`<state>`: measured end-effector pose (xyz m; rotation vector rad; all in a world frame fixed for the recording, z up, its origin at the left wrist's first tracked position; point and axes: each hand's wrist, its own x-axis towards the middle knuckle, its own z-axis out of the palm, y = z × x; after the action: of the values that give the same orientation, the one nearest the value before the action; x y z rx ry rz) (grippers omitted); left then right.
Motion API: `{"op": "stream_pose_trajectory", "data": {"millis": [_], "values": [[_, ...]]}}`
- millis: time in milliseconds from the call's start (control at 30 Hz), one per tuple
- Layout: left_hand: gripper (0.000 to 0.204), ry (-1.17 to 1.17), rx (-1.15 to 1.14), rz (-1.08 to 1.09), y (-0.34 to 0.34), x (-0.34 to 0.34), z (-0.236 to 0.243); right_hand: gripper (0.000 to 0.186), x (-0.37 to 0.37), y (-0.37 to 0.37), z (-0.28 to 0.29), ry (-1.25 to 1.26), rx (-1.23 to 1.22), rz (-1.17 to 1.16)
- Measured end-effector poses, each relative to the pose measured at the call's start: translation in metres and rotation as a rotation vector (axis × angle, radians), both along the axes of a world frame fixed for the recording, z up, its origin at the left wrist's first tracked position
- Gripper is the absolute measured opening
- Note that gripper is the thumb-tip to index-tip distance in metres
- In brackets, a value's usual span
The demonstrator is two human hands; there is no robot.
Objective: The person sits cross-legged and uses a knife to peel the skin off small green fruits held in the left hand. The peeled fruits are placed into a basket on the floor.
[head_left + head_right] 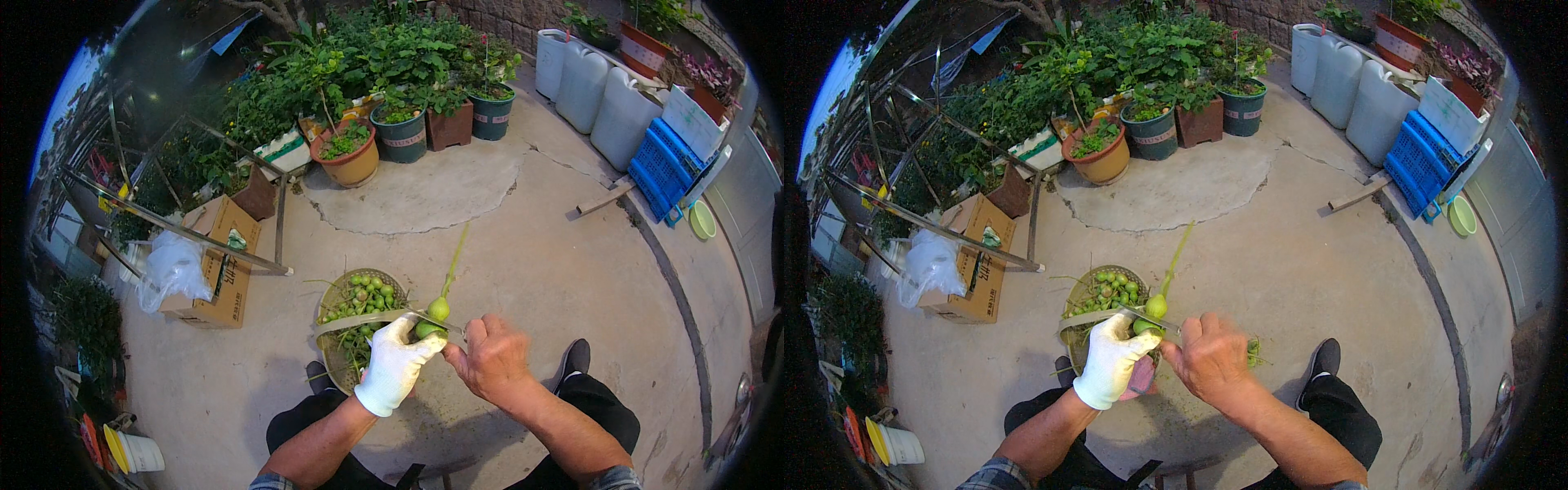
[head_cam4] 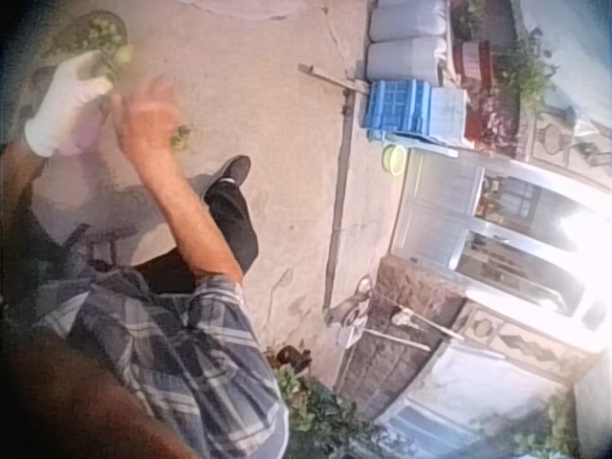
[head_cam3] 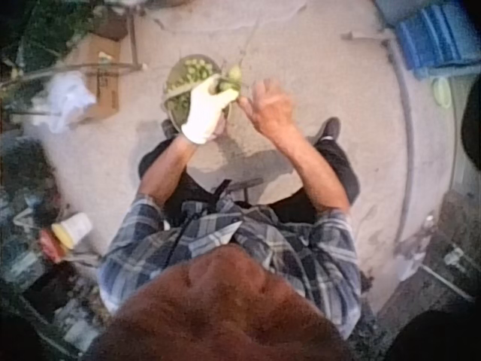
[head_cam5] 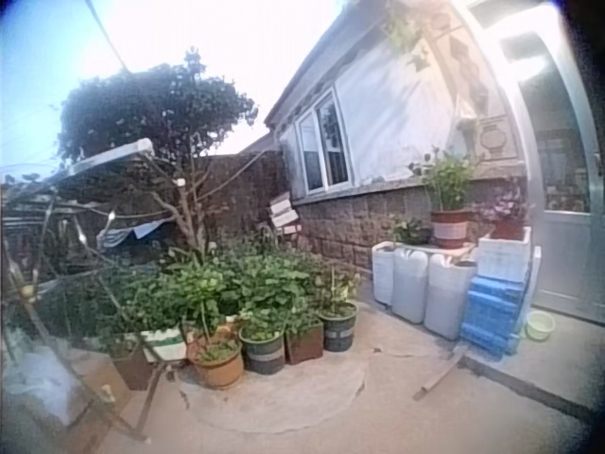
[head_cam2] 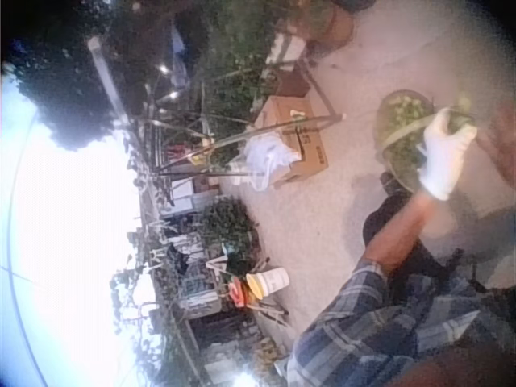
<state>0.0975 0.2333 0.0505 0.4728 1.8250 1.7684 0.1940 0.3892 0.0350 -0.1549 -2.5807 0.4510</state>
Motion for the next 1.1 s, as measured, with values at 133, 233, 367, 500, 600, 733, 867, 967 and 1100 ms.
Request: {"op": "stream_pose_trajectory", "data": {"millis": [133,233,367,500,600,733,867,967,1100], "values": [[0.033,-0.014,-0.043,0.0,0.001,-0.002,0.002,0.045,0.0,0.0,0.001,0.001,-0.039,-0.022],[0.028,0.123,-0.025,0.024,0.001,0.001,0.004,0.044,0.0,0.0,0.002,0.004,0.018,-0.001],[0.034,0.181,-0.137,0.022,0.0,0.003,0.005,0.046,0.0,0.001,0.002,-0.045,-0.032,0.033],[0.043,0.082,-0.032,-0.031,-0.003,-0.005,0.004,0.045,-0.001,0.002,0.0,0.018,-0.094,-0.003],[0.046,-0.09,0.073,-0.057,-0.004,-0.006,0.001,0.046,-0.001,0.001,0.002,-0.008,-0.097,-0.004],[0.049,-0.367,0.305,-0.099,-0.004,-0.007,-0.003,0.048,0.0,0.001,0.009,0.02,-0.113,0.004],[0.048,-0.35,0.335,-0.095,-0.004,-0.005,-0.008,0.049,-0.001,0.006,0.015,0.041,-0.097,-0.048],[0.05,-0.41,0.384,-0.115,-0.005,-0.005,-0.008,0.049,-0.001,0.005,0.016,-0.01,-0.111,0.017],[0.053,-0.407,0.345,-0.113,-0.005,-0.002,-0.007,0.051,0.0,0.001,0.017,0.036,-0.109,0.05]]}}
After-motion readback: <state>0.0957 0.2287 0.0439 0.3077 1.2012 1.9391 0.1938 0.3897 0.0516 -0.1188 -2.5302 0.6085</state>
